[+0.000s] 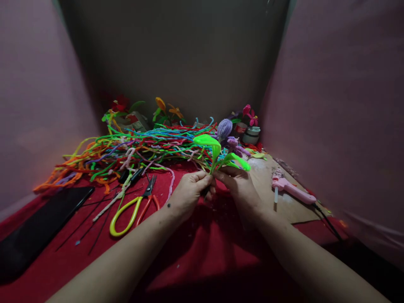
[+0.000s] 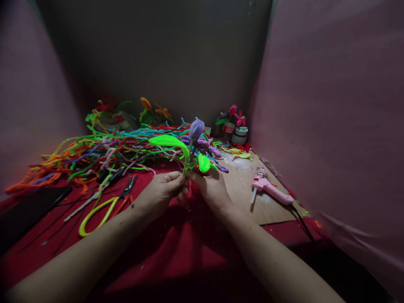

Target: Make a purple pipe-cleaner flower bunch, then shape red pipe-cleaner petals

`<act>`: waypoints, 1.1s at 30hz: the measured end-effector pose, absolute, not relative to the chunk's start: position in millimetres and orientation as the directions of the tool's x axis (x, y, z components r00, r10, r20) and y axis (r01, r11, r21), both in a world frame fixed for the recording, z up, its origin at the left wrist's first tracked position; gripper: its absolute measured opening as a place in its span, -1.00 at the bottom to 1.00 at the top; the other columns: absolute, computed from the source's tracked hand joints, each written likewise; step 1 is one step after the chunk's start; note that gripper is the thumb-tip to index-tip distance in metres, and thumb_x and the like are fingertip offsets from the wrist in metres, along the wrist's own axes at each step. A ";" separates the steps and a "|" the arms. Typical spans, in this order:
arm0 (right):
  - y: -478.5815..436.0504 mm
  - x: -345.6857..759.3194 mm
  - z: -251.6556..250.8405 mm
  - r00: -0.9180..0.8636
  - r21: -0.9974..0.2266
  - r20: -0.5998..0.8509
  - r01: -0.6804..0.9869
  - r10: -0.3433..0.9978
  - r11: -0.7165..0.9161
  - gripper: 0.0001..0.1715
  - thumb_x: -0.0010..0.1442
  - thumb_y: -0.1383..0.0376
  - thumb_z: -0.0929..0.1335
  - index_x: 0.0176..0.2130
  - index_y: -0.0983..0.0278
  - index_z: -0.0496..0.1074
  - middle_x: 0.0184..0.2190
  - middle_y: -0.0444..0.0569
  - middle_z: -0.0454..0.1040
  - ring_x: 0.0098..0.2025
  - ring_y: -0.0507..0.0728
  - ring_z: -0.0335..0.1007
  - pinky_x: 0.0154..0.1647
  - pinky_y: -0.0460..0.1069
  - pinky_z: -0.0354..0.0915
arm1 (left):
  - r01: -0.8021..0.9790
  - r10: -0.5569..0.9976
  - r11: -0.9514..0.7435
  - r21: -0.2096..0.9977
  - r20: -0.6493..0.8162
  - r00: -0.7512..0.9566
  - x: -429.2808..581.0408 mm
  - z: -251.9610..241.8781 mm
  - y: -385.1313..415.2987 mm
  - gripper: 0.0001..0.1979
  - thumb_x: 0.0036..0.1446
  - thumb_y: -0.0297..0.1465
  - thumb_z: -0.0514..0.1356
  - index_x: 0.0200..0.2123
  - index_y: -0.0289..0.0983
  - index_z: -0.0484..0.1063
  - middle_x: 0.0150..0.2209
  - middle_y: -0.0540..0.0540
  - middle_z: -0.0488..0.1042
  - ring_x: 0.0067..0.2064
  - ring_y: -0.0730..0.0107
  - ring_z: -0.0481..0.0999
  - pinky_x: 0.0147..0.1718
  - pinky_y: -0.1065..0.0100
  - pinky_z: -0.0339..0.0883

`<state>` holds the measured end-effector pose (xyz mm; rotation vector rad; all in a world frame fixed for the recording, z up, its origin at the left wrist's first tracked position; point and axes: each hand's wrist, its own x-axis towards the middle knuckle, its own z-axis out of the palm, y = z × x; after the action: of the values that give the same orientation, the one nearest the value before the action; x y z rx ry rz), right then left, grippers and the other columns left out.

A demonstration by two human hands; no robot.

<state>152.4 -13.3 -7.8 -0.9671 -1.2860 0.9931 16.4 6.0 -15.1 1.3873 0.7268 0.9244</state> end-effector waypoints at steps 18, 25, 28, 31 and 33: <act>-13.8 141.8 -18.1 0.038 -0.926 0.300 -0.229 0.953 0.300 -0.72 0.04 0.21 0.35 -0.62 0.28 0.32 -0.68 -0.19 0.26 -0.66 -0.02 0.17 -0.61 -0.09 0.14 | -0.244 0.804 0.091 0.965 0.074 0.590 11.6 -3.5 4.4 -0.86 -0.01 -0.38 0.20 -0.45 -0.36 0.47 -0.48 -0.09 0.42 -0.50 0.49 0.36 -0.49 0.45 0.22; -19.9 138.2 -13.8 0.089 -0.933 0.329 -0.121 0.940 0.339 -0.71 0.07 0.23 0.30 -0.62 0.28 0.33 -0.68 -0.18 0.30 -0.59 0.00 0.20 -0.49 -0.08 0.18 | -0.211 0.896 0.008 0.977 0.087 0.436 20.8 6.0 -3.7 -0.75 0.06 -0.32 0.13 -0.60 -0.29 0.34 -0.65 0.02 0.26 -0.62 0.56 0.19 -0.60 0.47 0.08; -21.0 137.4 -13.0 0.138 -0.934 0.337 -0.075 0.931 0.349 -0.71 0.06 0.27 0.31 -0.65 0.27 0.33 -0.70 -0.21 0.28 -0.59 0.00 0.18 -0.45 -0.08 0.18 | -0.220 0.918 -0.045 0.975 0.127 0.376 24.2 -5.1 0.9 -0.75 0.07 -0.25 0.14 -0.52 -0.30 0.34 -0.62 0.05 0.26 -0.61 0.58 0.19 -0.59 0.48 0.08; -20.3 136.4 -14.8 0.157 -0.930 0.334 -0.106 0.929 0.352 -0.76 0.06 0.28 0.30 -0.60 0.27 0.38 -0.69 -0.21 0.31 -0.60 0.00 0.19 -0.47 -0.08 0.18 | -0.250 0.914 -0.010 0.968 0.110 0.390 25.3 -12.6 4.1 -0.73 0.07 -0.19 0.14 -0.47 -0.30 0.34 -0.58 0.06 0.28 -0.58 0.58 0.22 -0.56 0.49 0.11; -19.9 135.8 -16.9 0.125 -0.924 0.351 -0.111 0.928 0.365 -0.76 0.07 0.30 0.28 -0.57 0.27 0.41 -0.68 -0.19 0.33 -0.58 0.02 0.22 -0.45 -0.07 0.20 | -0.256 0.910 0.013 0.967 0.095 0.404 24.9 -13.7 5.0 -0.74 0.04 -0.23 0.18 -0.52 -0.30 0.31 -0.61 0.07 0.26 -0.60 0.60 0.18 -0.58 0.50 0.08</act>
<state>135.8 -19.9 -16.9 -0.8915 -1.1913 0.9256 24.9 5.0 -13.7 1.2235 0.6928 1.0321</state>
